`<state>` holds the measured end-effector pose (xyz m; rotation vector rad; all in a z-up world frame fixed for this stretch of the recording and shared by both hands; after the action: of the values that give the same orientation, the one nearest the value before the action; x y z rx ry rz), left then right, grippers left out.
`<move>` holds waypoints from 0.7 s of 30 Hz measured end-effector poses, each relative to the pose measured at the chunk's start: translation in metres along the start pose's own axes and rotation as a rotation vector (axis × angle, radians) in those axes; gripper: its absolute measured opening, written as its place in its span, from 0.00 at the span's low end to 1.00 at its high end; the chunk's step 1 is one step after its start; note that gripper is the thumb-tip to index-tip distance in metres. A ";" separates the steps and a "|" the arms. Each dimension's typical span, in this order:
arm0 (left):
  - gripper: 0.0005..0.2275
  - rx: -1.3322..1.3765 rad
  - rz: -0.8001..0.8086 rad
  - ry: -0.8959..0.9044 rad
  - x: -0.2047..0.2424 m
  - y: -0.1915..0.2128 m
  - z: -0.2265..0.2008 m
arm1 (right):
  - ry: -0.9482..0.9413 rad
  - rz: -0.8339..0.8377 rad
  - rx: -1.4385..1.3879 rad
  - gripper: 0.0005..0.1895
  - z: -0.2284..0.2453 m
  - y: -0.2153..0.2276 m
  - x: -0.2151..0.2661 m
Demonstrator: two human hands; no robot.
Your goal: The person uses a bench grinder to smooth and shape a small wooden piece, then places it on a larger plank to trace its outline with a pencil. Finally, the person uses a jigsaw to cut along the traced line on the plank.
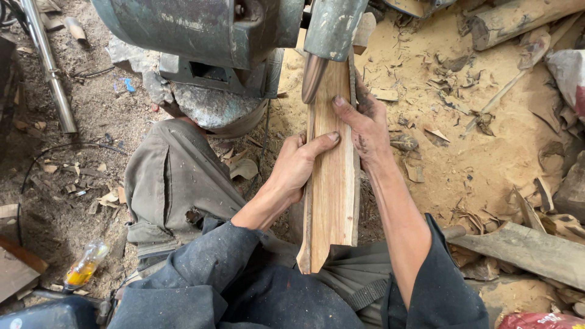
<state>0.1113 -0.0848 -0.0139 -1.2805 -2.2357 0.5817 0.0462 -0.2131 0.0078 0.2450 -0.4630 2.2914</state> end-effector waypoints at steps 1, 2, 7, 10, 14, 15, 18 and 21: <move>0.17 -0.008 -0.003 0.008 -0.001 0.001 0.000 | 0.001 -0.003 -0.002 0.41 -0.002 0.000 -0.001; 0.17 -0.016 -0.007 0.016 -0.001 0.003 0.000 | 0.002 -0.006 -0.005 0.41 -0.003 0.000 -0.002; 0.17 -0.006 0.006 0.009 -0.008 0.004 -0.001 | 0.012 -0.005 -0.018 0.41 -0.004 0.001 -0.009; 0.16 -0.037 0.002 0.007 -0.012 0.006 0.000 | 0.020 -0.016 -0.024 0.40 -0.005 0.003 -0.012; 0.17 -0.118 -0.003 0.025 -0.015 0.008 -0.001 | -0.022 -0.094 0.027 0.38 -0.007 0.007 -0.014; 0.18 -0.127 -0.003 0.022 -0.014 0.009 -0.002 | -0.023 -0.101 0.041 0.38 -0.006 0.007 -0.016; 0.20 -0.048 0.037 0.024 -0.001 0.006 -0.004 | -0.065 -0.149 0.078 0.39 -0.006 0.010 -0.020; 0.22 0.052 0.027 0.065 0.016 0.005 0.001 | 0.004 -0.114 0.086 0.41 0.000 0.009 -0.027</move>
<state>0.1072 -0.0691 -0.0139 -1.2869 -2.1405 0.5954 0.0585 -0.2363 -0.0026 0.3014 -0.3396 2.2018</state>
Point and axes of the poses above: each hand's wrist, its own x-axis away from the middle knuckle, its own y-axis out of the back of the hand, z = x × y, the point moved 7 cm from there along -x, towards the middle knuckle, and after that the axes turned 15 degrees about -y, right-handed, at the moved point
